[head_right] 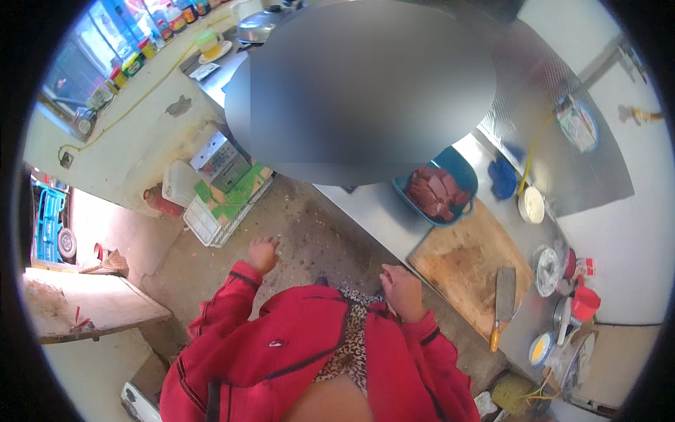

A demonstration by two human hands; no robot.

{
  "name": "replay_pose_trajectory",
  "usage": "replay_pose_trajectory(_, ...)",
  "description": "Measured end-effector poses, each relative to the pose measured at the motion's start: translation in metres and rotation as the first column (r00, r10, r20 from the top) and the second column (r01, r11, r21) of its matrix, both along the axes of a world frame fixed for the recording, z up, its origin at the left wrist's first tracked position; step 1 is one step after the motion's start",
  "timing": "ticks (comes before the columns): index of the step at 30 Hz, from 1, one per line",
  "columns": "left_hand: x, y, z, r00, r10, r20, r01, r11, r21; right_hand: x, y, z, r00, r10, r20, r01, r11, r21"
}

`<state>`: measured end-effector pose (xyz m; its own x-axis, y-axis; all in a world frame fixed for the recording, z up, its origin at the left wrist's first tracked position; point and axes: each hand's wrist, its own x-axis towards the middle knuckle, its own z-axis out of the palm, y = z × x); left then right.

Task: The person slices processed meat on a wooden cutting board using a cleaver and transfers the pieces into a blue tray. They briefly lift a steamer lid to check contents, stir a pot on the stove, and wash their hands at a sink before returning to the cutting board.

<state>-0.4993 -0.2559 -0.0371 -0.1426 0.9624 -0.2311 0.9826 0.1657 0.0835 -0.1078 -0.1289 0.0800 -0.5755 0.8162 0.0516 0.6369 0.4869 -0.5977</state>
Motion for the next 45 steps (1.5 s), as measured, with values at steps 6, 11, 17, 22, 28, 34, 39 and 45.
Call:
replay_pose_trajectory(6, -0.06, -0.055, -0.018, 0.756, 0.394, 0.523, -0.474, 0.88, 0.021, -0.093, -0.011, 0.001, 0.983, 0.175, 0.055, -0.175, 0.984, -0.009)
replay_pose_trajectory(11, -0.106, -0.06, -0.019, 0.642, 0.425, 0.638, -0.642, 0.753, 0.144, -0.161, -0.002, -0.002, 0.93, 0.361, 0.063, -0.362, 0.932, 0.014)
replay_pose_trajectory(17, -0.224, 0.008, 0.072, 0.484, 0.331, 0.81, -0.751, 0.632, 0.191, -0.242, 0.034, -0.012, 0.902, 0.418, 0.102, -0.416, 0.908, -0.046)
replay_pose_trajectory(22, -0.33, 0.128, 0.181, 0.688, 0.044, 0.724, -0.645, 0.494, 0.583, -0.333, 0.101, -0.03, 0.898, 0.44, 0.004, -0.44, 0.898, -0.009)
replay_pose_trajectory(28, -0.413, 0.296, 0.298, 0.773, -0.175, 0.61, -0.429, 0.564, 0.706, -0.431, 0.17, -0.002, 0.925, 0.374, -0.063, -0.372, 0.927, 0.035)
replay_pose_trajectory(34, -0.46, 0.423, 0.336, 0.702, -0.204, 0.683, -0.388, 0.694, 0.606, -0.487, 0.223, 0.019, 0.939, 0.338, -0.058, -0.335, 0.94, 0.058)
replay_pose_trajectory(39, -0.462, 0.522, 0.344, 0.915, -0.2, 0.35, -0.105, 0.72, 0.686, -0.512, 0.238, 0.033, 0.974, 0.224, -0.026, -0.222, 0.973, 0.058)
replay_pose_trajectory(45, -0.455, 0.619, 0.324, 0.94, -0.334, -0.072, 0.318, 0.776, 0.546, -0.532, 0.23, 0.048, 0.999, -0.024, -0.048, 0.029, 0.994, 0.104)
